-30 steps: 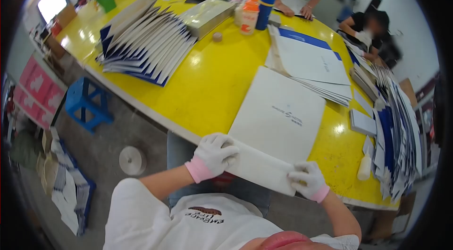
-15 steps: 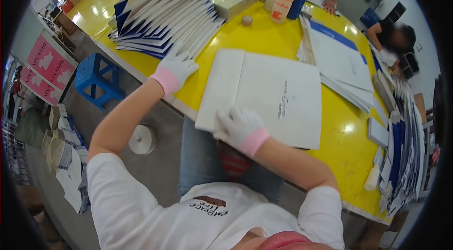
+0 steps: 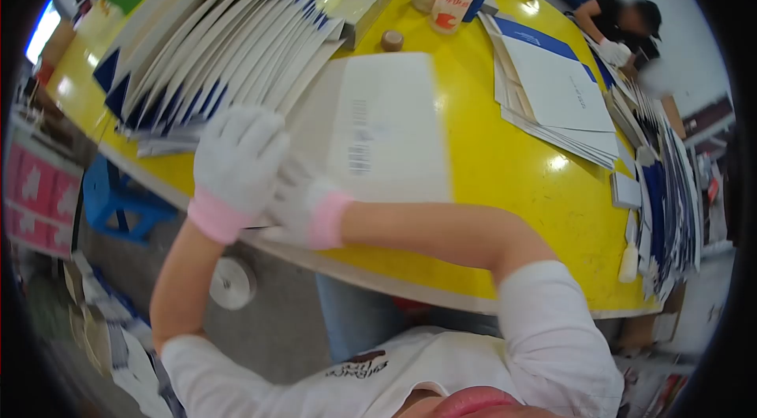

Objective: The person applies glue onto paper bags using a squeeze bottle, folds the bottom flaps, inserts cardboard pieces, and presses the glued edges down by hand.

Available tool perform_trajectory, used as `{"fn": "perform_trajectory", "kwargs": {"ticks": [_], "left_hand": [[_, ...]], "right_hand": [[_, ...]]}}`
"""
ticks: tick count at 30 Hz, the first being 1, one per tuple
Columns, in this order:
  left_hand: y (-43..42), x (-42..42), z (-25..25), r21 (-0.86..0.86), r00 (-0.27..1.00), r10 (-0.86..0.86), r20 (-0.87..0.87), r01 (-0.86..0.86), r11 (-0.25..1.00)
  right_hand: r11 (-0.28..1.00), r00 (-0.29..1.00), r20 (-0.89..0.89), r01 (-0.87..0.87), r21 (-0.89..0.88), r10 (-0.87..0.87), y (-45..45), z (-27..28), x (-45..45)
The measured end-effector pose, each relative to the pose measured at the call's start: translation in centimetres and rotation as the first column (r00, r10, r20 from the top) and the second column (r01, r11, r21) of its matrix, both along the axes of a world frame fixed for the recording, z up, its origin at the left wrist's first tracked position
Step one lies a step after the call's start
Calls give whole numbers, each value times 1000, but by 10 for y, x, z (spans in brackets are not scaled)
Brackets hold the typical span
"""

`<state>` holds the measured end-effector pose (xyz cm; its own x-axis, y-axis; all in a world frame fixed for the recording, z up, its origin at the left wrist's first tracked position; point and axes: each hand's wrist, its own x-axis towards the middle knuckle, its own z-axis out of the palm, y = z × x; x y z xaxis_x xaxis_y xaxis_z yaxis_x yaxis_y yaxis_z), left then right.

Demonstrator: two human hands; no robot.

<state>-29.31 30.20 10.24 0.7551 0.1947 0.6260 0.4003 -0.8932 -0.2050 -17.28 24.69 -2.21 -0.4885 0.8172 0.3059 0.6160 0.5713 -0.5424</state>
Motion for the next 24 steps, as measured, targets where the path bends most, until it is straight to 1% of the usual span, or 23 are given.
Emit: {"fn": "perform_trajectory", "kwargs": {"ticks": [1, 2, 3, 4, 5, 7, 10, 13, 14, 16, 18, 19, 20, 21, 22, 23, 24], "left_hand": [[1, -2, -1, 1, 1000, -10, 7, 10, 1000], [1, -3, -4, -1, 1000, -14, 14, 14, 1000], [2, -4, -6, -7, 1000, -11, 19, 11, 1000], [3, -4, -8, -8, 999, -9, 31, 9, 1000], [2, -3, -9, -12, 999, -3, 41, 3, 1000], [3, -3, -12, -47, 999, 4, 54, -2, 999], [1, 1, -12, -115, 998, 12, 60, -5, 993], [-7, 2, -14, -190, 999, 45, 12, -42, 981], [-12, 5, -17, -216, 999, 34, 10, -31, 976], [-16, 10, -29, -262, 1000, 14, -18, -18, 965], [-25, 15, -39, -270, 996, 73, -57, -86, 959], [-31, 20, -40, -267, 991, 109, -79, -126, 955], [-39, 27, -39, -217, 992, 118, -52, -127, 968], [-45, 38, -36, -217, 995, 92, -24, -95, 972], [-54, 53, -33, -218, 998, 70, 0, -69, 973], [-64, 69, -31, -222, 998, 52, 21, -46, 974], [-71, 90, -28, -276, 1000, -11, 19, 16, 961]], "right_hand": [[996, 946, -319, -75, -46, 57, 38, -29, -34], [1000, 990, -141, -17, 2, 17, 64, -41, -50], [996, 983, 172, 52, 76, -65, 74, -43, -60], [993, 953, 287, 80, 88, -102, 82, -47, -66], [992, 941, 318, 92, 87, -115, 88, -52, -68], [991, 925, 359, 99, 91, -125, 93, -56, -69], [991, 920, 373, 86, 99, -117, 92, -54, -62], [991, 943, 326, 32, 126, -72, 81, -43, -52], [989, 952, 302, 4, 145, -48, 72, -38, -42], [965, 970, 244, -80, 248, 18, 37, -16, -9], [949, 967, 235, -158, 274, 94, -14, 12, 55], [964, 964, 248, -152, 219, 95, -42, 29, 100], [976, 960, 261, -143, 165, 97, -71, 45, 145], [999, 943, 332, 34, -31, -22, -89, 67, 187], [979, 923, 331, 205, 14, -198, -106, 79, 237], [896, 833, 330, 408, 176, -444, -119, 70, 294], [782, 781, 71, 623, -21, -620, -129, 87, 343]]}}
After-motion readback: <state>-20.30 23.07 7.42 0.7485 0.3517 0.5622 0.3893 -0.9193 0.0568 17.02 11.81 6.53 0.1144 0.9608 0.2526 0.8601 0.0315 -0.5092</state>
